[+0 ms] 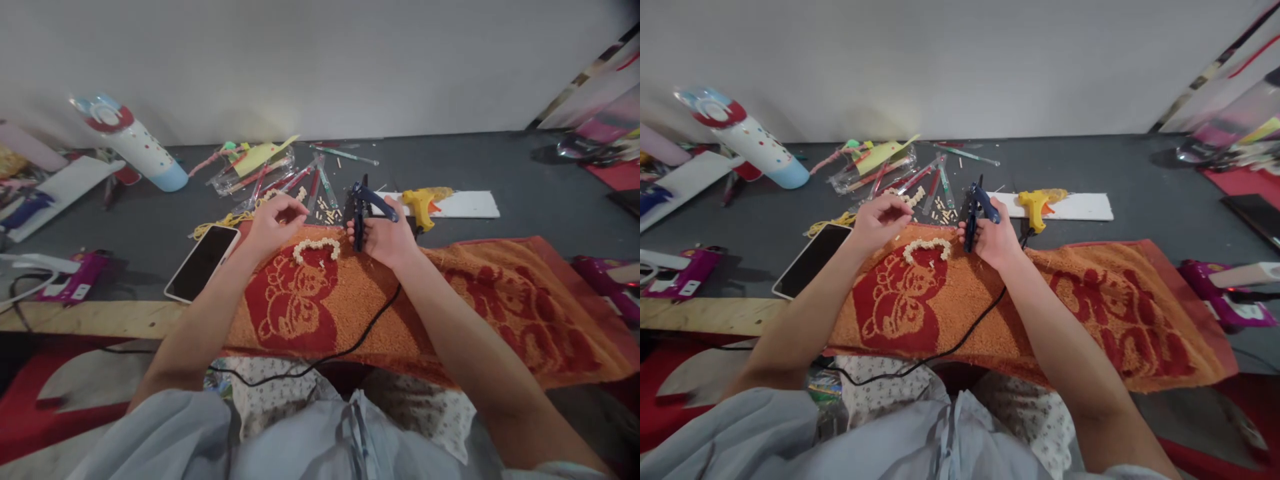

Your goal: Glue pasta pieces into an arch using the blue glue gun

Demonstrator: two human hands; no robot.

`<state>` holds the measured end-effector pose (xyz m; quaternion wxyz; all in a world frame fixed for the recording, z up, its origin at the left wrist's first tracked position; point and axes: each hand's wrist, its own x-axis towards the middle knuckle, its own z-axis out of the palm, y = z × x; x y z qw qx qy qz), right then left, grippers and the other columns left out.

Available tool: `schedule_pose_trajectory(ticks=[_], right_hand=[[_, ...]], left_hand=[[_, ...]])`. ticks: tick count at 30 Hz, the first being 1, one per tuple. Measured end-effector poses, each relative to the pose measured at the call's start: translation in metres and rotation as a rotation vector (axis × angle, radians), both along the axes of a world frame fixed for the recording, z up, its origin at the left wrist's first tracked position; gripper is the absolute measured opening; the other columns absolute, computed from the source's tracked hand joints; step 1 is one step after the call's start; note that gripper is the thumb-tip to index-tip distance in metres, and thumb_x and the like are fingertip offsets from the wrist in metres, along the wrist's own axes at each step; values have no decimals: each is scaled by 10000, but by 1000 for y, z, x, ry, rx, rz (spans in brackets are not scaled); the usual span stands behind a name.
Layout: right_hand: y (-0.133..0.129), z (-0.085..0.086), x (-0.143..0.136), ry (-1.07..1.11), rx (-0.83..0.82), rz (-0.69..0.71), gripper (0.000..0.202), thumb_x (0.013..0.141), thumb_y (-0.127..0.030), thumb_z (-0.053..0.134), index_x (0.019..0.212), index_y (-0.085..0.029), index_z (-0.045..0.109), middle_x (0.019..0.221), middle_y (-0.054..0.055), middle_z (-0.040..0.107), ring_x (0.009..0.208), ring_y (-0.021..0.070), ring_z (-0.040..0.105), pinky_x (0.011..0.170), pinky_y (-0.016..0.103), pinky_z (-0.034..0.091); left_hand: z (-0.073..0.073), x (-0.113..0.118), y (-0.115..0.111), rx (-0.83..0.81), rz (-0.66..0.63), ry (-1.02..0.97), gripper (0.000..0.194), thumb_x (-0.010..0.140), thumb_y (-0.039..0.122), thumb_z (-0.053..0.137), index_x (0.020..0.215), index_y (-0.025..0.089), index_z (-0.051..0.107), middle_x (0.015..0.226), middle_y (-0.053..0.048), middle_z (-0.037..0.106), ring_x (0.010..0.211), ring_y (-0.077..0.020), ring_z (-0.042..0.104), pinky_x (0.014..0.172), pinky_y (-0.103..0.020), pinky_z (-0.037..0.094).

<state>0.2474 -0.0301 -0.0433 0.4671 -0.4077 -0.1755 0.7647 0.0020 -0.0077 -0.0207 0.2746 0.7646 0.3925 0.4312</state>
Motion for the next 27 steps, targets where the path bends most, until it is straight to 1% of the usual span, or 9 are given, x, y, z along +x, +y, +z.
schedule_pose_trajectory(ticks=[3, 6, 11, 14, 17, 19, 23, 25, 27], right_hand=[[0, 0, 1, 5, -4, -13, 591, 824, -718, 384, 989, -211, 636, 738, 66, 617, 750, 209, 607, 662, 350, 522], [1, 1, 2, 4, -1, -9, 593, 822, -723, 401, 1004, -208, 632, 749, 69, 622, 793, 227, 617, 691, 379, 529], [1, 3, 1, 1, -15, -19, 597, 833, -724, 373, 979, -204, 628, 748, 70, 628, 802, 228, 630, 701, 378, 534], [1, 2, 0, -6, -10, -21, 599, 844, -710, 342, 973, -202, 634, 750, 80, 633, 811, 231, 629, 687, 370, 534], [1, 0, 1, -23, 9, -5, 609, 834, -706, 349, 988, -193, 640, 754, 89, 632, 818, 240, 626, 685, 375, 533], [1, -1, 1, -41, 40, 19, 618, 812, -721, 377, 1006, -196, 639, 748, 91, 628, 815, 256, 621, 683, 395, 530], [2, -4, 2, -72, 87, 59, 628, 773, -755, 421, 1024, -221, 634, 748, 92, 622, 798, 272, 609, 677, 424, 527], [2, -4, 2, -68, 78, 51, 613, 772, -752, 424, 1001, -223, 635, 759, 92, 623, 795, 262, 609, 685, 417, 536], [1, -4, 2, -63, 71, 45, 606, 765, -751, 431, 961, -215, 636, 769, 95, 623, 795, 250, 615, 697, 401, 546]], left_hand=[[2, 1, -5, 88, -217, 328, 77, 768, 230, 618, 740, 211, 687, 733, -18, 661, 719, -143, 577, 720, -310, 465], [6, 8, -13, 131, -375, 566, 113, 763, 215, 595, 711, 235, 694, 680, -15, 655, 735, -169, 570, 728, -323, 450], [8, 18, -24, 228, -495, 807, 164, 808, 203, 551, 787, 227, 712, 752, -36, 670, 765, -189, 564, 716, -329, 434], [6, 22, -28, 289, -524, 888, 168, 822, 191, 543, 744, 212, 691, 756, -45, 660, 764, -190, 557, 693, -327, 421], [5, 25, -30, 332, -531, 916, 176, 817, 161, 541, 682, 199, 647, 715, -42, 637, 752, -185, 546, 680, -319, 413], [5, 25, -31, 347, -535, 889, 181, 817, 147, 534, 664, 188, 622, 705, -43, 628, 746, -181, 541, 674, -317, 412], [5, 22, -29, 259, -545, 700, 129, 795, 154, 552, 685, 188, 611, 652, -17, 601, 688, -153, 531, 658, -295, 422], [4, 17, -24, 221, -475, 569, 86, 780, 160, 570, 719, 196, 619, 642, -2, 607, 678, -141, 542, 666, -282, 438], [0, 10, -16, 224, -306, 470, 65, 785, 178, 583, 747, 202, 630, 679, -6, 643, 701, -141, 570, 690, -285, 455]])
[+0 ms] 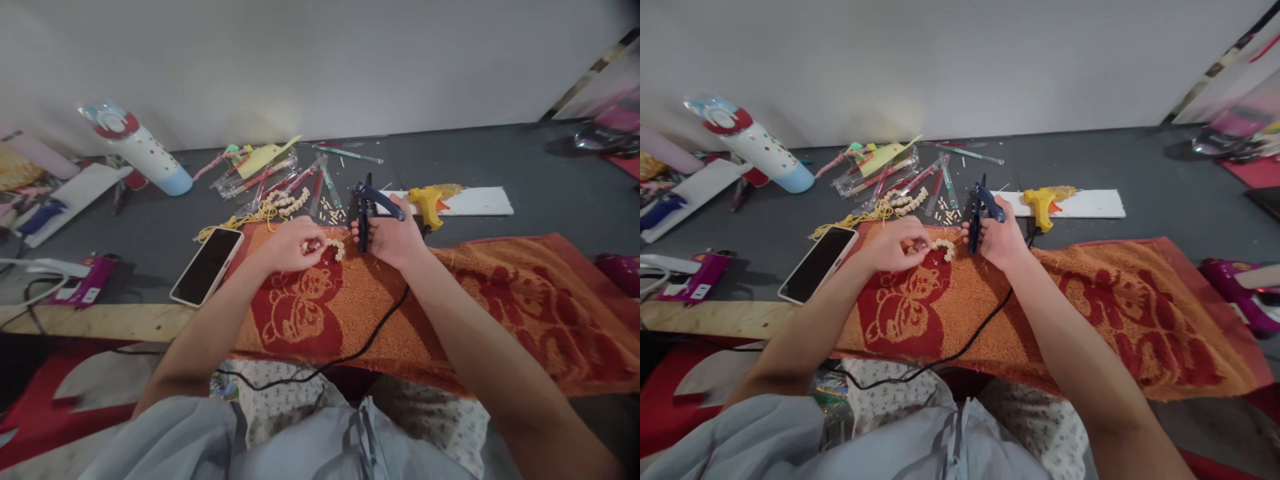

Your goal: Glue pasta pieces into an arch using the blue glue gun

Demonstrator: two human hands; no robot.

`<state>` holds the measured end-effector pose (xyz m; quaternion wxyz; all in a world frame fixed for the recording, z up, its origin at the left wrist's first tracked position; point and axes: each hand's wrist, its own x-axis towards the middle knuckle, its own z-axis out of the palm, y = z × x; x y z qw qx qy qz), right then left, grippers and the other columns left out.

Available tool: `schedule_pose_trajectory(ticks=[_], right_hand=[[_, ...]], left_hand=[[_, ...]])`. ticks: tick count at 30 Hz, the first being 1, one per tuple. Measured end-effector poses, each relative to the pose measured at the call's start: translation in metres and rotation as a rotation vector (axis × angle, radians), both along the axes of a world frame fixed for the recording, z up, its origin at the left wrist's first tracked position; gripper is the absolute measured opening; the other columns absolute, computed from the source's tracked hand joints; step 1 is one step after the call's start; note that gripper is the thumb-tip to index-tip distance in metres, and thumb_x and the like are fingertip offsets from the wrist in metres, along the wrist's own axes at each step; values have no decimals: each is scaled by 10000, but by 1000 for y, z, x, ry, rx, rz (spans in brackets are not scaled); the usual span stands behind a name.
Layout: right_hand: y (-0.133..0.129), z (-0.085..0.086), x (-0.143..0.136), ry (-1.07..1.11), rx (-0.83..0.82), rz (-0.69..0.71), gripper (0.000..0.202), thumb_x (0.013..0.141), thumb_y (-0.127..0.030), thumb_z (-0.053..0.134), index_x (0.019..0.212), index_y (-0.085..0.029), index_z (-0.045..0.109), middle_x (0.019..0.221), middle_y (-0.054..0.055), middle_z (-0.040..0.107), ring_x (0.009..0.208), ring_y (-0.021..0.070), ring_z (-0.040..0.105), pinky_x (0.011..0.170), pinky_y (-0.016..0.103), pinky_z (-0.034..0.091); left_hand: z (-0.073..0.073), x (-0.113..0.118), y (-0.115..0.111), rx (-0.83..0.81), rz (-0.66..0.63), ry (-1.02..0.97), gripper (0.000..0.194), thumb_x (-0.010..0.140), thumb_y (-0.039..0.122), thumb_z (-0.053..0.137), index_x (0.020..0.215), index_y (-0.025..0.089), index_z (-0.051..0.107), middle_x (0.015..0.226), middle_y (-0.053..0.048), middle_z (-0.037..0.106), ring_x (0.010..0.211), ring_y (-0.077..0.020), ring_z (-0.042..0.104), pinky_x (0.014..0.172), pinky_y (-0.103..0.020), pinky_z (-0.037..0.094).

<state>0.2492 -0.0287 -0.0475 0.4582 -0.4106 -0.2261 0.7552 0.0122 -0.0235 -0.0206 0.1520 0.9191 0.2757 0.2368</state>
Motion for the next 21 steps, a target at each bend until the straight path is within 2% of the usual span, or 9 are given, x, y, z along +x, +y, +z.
schedule_pose_trajectory(ticks=[3, 6, 10, 15, 21], right_hand=[[0, 0, 0, -3, 8, 6, 605, 751, -760, 442, 925, -212, 628, 773, 96, 620, 806, 246, 624, 706, 390, 552], [0, -2, 0, -3, 20, 15, 600, 756, -767, 427, 940, -226, 611, 766, 90, 616, 827, 261, 624, 704, 410, 550], [2, -3, 1, -8, 29, 34, 618, 743, -787, 436, 955, -229, 596, 780, 93, 614, 850, 272, 623, 718, 425, 542], [1, -2, 0, 15, 0, -3, 575, 782, -739, 415, 967, -230, 608, 775, 89, 621, 843, 262, 623, 726, 422, 541], [1, -4, 1, -7, 52, 31, 609, 746, -780, 441, 955, -234, 612, 767, 87, 619, 855, 270, 628, 745, 436, 544]], left_hand=[[-7, -10, 14, 45, 275, -98, 77, 817, 213, 591, 816, 200, 667, 803, -40, 706, 767, -152, 622, 752, -306, 482], [-13, -18, 25, -2, 426, -193, 192, 838, 181, 560, 979, 182, 692, 944, -68, 738, 853, -159, 665, 771, -295, 505], [-16, -27, 35, -30, 507, -175, 301, 835, 108, 507, 1072, 165, 684, 1012, -75, 742, 920, -170, 676, 786, -291, 514], [-19, -36, 43, 93, 627, 100, 230, 844, 134, 528, 965, 166, 721, 1002, -88, 725, 1013, -238, 631, 936, -387, 467], [-25, -42, 47, 69, 613, 278, 264, 880, 188, 507, 974, 164, 752, 1002, -110, 703, 1015, -266, 600, 956, -418, 443]])
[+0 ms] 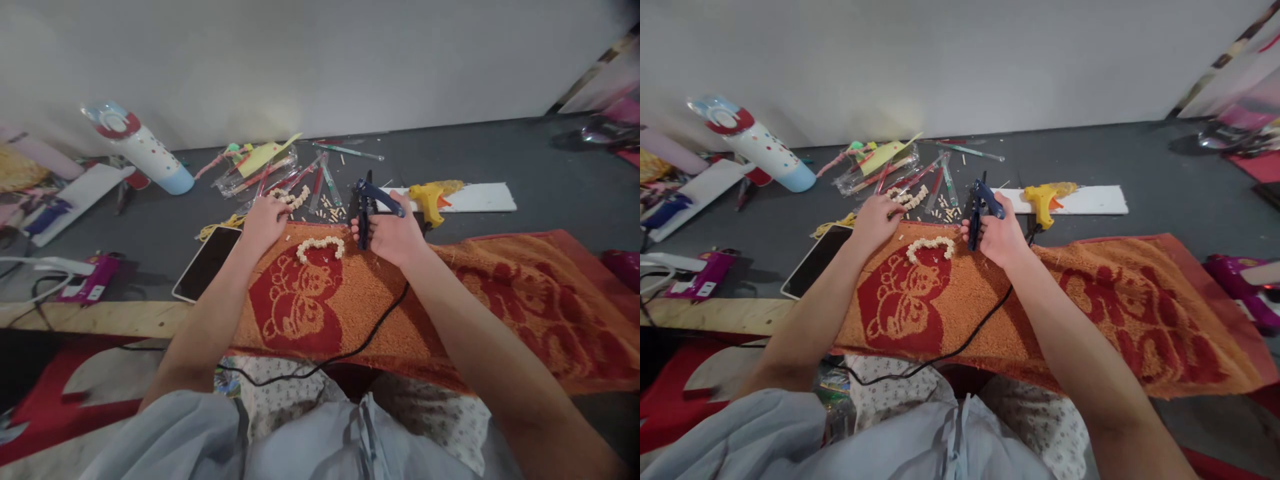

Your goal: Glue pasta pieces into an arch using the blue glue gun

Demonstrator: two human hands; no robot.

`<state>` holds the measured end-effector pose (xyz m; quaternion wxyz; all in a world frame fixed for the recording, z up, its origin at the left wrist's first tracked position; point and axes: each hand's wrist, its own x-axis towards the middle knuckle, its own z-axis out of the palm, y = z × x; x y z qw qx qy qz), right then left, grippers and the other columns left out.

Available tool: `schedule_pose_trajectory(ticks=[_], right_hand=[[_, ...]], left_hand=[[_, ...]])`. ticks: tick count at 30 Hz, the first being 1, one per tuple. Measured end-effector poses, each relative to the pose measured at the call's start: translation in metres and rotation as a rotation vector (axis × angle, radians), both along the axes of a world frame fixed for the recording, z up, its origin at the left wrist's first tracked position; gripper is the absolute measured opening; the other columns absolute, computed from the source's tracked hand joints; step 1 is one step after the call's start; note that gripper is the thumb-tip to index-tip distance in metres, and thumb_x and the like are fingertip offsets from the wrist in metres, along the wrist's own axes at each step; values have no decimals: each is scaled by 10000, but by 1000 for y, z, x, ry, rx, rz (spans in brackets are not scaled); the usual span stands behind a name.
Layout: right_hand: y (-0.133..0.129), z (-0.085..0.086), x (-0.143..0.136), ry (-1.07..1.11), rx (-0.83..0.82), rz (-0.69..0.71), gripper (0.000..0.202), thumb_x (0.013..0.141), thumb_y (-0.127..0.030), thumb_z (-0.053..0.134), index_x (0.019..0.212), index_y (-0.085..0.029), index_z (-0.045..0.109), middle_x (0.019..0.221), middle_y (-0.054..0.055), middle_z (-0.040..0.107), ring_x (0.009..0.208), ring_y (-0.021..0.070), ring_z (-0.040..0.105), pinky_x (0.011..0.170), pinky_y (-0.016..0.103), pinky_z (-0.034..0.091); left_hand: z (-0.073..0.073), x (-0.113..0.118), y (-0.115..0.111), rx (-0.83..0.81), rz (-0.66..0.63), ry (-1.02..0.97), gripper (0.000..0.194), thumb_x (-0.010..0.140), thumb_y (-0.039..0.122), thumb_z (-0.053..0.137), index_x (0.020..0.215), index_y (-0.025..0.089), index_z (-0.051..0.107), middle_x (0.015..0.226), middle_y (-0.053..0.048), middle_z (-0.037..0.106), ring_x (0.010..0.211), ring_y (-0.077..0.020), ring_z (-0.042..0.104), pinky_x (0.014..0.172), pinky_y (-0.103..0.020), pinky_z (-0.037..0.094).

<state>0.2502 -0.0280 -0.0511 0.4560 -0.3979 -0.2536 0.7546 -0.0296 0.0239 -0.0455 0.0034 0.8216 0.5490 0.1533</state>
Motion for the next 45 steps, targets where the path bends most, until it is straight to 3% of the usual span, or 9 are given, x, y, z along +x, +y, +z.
schedule_pose_trajectory(ticks=[6, 14, 23, 34, 37, 39, 42, 45], right_hand=[[-2, 2, -1, -1, 6, -9, 642, 732, -810, 438, 949, -236, 625, 760, 91, 632, 860, 284, 629, 737, 448, 546], [-2, 5, -1, 34, -46, -36, 662, 761, -781, 424, 977, -192, 633, 766, 98, 648, 896, 280, 647, 764, 428, 547], [-1, 1, 0, -28, 29, 9, 693, 685, -845, 470, 941, -223, 638, 795, 108, 644, 881, 292, 633, 737, 451, 544], [-2, 4, -2, 6, -20, -35, 680, 739, -808, 442, 993, -210, 644, 781, 101, 644, 848, 277, 635, 724, 435, 548], [-2, 4, -1, 6, -5, -24, 673, 717, -816, 472, 966, -216, 647, 769, 99, 641, 833, 281, 628, 716, 442, 548], [-2, 4, -1, 0, 4, -14, 664, 692, -820, 498, 947, -223, 641, 771, 97, 641, 827, 282, 626, 716, 443, 550], [-2, 6, -1, 2, -24, -28, 621, 724, -782, 475, 945, -225, 638, 769, 94, 641, 813, 264, 636, 721, 417, 556], [-3, 9, -3, 27, -78, -62, 585, 780, -718, 427, 992, -215, 640, 754, 92, 637, 798, 245, 642, 704, 392, 552]], left_hand=[[-5, 1, 5, -53, -49, 92, 294, 906, 275, 505, 1004, 162, 758, 970, -125, 704, 1013, -280, 593, 943, -433, 439], [-4, 6, 2, -61, -8, 108, 255, 904, 261, 513, 970, 166, 740, 976, -113, 708, 991, -262, 595, 912, -403, 445], [-7, 7, 3, -49, -15, 14, 181, 860, 305, 593, 861, 188, 730, 854, -95, 699, 859, -244, 594, 838, -385, 450], [-7, 11, 2, -66, 47, -110, 101, 776, 236, 602, 803, 185, 685, 807, -75, 689, 801, -224, 608, 810, -378, 471], [-5, 13, 0, -40, 10, -296, 141, 784, 270, 619, 866, 173, 681, 877, -74, 696, 831, -205, 615, 830, -368, 485], [-4, 15, -3, -86, -30, -552, 202, 796, 333, 638, 915, 174, 680, 897, -62, 695, 794, -171, 611, 784, -337, 501], [0, 19, -7, -273, -111, -976, 298, 795, 446, 668, 942, 186, 670, 838, -41, 670, 692, -118, 582, 679, -289, 501], [7, 22, -12, -444, -198, -1178, 380, 747, 541, 714, 912, 205, 652, 788, -34, 632, 679, -111, 564, 652, -290, 499]])
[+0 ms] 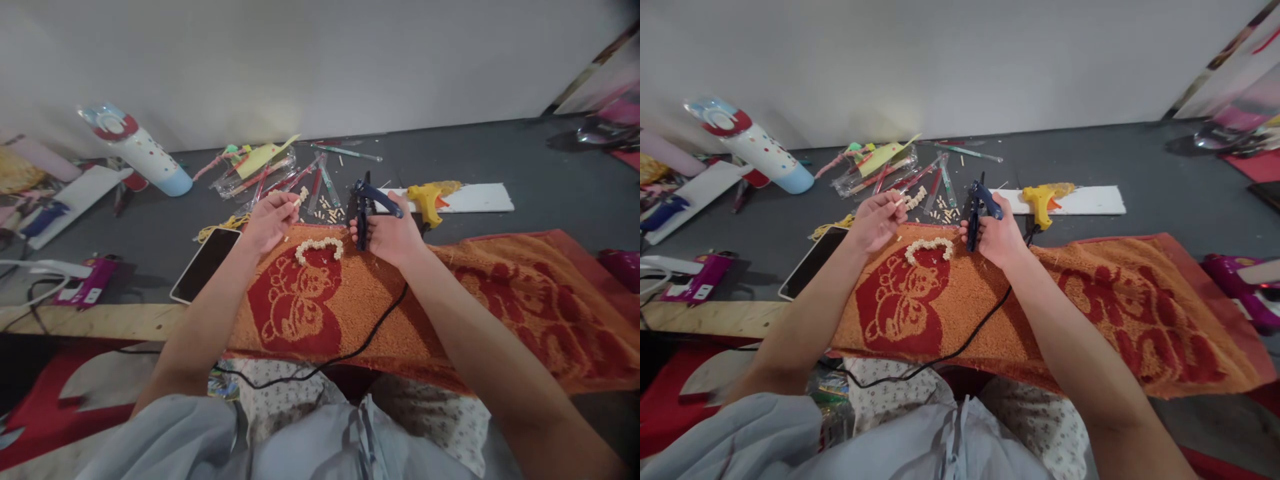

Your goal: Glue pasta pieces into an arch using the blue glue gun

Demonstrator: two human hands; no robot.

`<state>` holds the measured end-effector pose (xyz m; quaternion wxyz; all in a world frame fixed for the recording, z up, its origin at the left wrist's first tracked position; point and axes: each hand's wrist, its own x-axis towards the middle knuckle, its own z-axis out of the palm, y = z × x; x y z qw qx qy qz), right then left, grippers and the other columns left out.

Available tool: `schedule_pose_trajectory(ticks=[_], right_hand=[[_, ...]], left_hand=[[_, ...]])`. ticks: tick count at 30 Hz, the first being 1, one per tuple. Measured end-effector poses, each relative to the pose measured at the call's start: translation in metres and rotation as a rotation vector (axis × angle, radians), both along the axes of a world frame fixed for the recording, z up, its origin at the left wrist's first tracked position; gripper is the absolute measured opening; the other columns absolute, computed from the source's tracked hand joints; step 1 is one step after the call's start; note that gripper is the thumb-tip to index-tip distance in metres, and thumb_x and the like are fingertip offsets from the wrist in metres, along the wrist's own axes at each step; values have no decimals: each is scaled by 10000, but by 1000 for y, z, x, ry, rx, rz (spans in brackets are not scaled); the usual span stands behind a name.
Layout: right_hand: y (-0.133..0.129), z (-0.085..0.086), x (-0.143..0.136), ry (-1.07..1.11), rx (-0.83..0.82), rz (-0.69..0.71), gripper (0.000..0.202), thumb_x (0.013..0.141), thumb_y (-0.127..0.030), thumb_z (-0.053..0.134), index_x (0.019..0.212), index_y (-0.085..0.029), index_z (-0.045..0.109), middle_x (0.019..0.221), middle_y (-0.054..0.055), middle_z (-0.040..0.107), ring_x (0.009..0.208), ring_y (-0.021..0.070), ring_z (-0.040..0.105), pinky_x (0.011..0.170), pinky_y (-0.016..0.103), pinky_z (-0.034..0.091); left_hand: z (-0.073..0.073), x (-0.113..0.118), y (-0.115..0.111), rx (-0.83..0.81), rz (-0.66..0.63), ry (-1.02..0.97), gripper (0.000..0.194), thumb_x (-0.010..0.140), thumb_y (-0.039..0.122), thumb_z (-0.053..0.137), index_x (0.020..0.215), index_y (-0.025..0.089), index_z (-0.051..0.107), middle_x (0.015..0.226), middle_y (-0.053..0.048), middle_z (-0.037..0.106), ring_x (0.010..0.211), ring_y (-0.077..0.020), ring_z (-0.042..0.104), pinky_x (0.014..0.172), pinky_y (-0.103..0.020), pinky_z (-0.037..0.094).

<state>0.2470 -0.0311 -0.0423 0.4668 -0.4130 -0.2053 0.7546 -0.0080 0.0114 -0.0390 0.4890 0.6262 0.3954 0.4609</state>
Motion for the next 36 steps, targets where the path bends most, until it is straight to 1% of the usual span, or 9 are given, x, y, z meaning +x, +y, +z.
schedule_pose_trajectory(ticks=[4, 8, 11, 17, 23, 25, 28, 32, 36], right_hand=[[0, 0, -1, -20, 20, 15, 603, 763, -733, 424, 1015, -221, 620, 761, 90, 628, 795, 247, 633, 690, 391, 534], [2, -6, 1, -63, 79, 50, 659, 702, -802, 450, 980, -225, 603, 778, 99, 625, 808, 265, 620, 706, 419, 537], [3, -7, 1, -68, 78, 55, 664, 681, -813, 458, 945, -221, 600, 794, 104, 620, 818, 261, 618, 715, 412, 545], [2, -3, 1, -29, 38, 37, 611, 703, -758, 481, 966, -220, 596, 795, 103, 610, 858, 260, 621, 727, 400, 545], [3, -7, 2, -54, 85, 73, 632, 694, -783, 461, 969, -228, 588, 812, 95, 604, 885, 257, 631, 754, 403, 557], [3, -7, 3, -54, 79, 62, 617, 698, -784, 458, 938, -230, 589, 807, 95, 610, 886, 260, 635, 761, 411, 557], [2, -6, 2, -44, 57, 43, 576, 722, -770, 459, 897, -238, 595, 782, 89, 622, 875, 263, 640, 758, 418, 553], [0, -3, 1, -23, 51, 32, 574, 743, -777, 450, 886, -242, 604, 753, 79, 628, 874, 269, 643, 734, 416, 552], [0, -2, 1, -1, 30, 11, 600, 751, -781, 452, 913, -228, 621, 750, 87, 631, 855, 274, 639, 720, 423, 551]], left_hand=[[4, 1, -7, -32, -45, -15, 437, 727, 622, 707, 900, 229, 626, 809, -45, 614, 756, -143, 581, 666, -318, 505], [2, -1, -9, -33, -62, -6, 425, 739, 620, 695, 910, 239, 616, 824, -43, 603, 785, -151, 591, 688, -332, 515], [0, -3, -8, -17, -93, -15, 415, 746, 613, 695, 911, 240, 619, 824, -37, 598, 791, -147, 599, 700, -328, 525], [3, -3, -9, -28, -110, 29, 460, 736, 652, 690, 904, 230, 615, 818, -45, 596, 771, -149, 595, 704, -335, 532], [7, -6, -5, 39, -157, 64, 436, 756, 624, 691, 901, 219, 614, 763, -28, 590, 700, -131, 574, 642, -299, 493], [11, -12, -1, 77, -130, 180, 424, 756, 591, 705, 915, 204, 632, 797, -36, 624, 703, -130, 578, 659, -292, 493], [17, -25, 5, 136, -113, 458, 354, 768, 499, 700, 919, 180, 673, 880, -57, 677, 758, -146, 605, 702, -288, 491], [19, -38, 11, 123, -196, 810, 243, 785, 399, 639, 897, 195, 710, 738, -26, 683, 646, -140, 592, 620, -274, 452], [13, -36, 11, 164, -207, 941, 189, 778, 335, 609, 874, 209, 713, 739, -28, 694, 635, -149, 599, 584, -268, 430]])
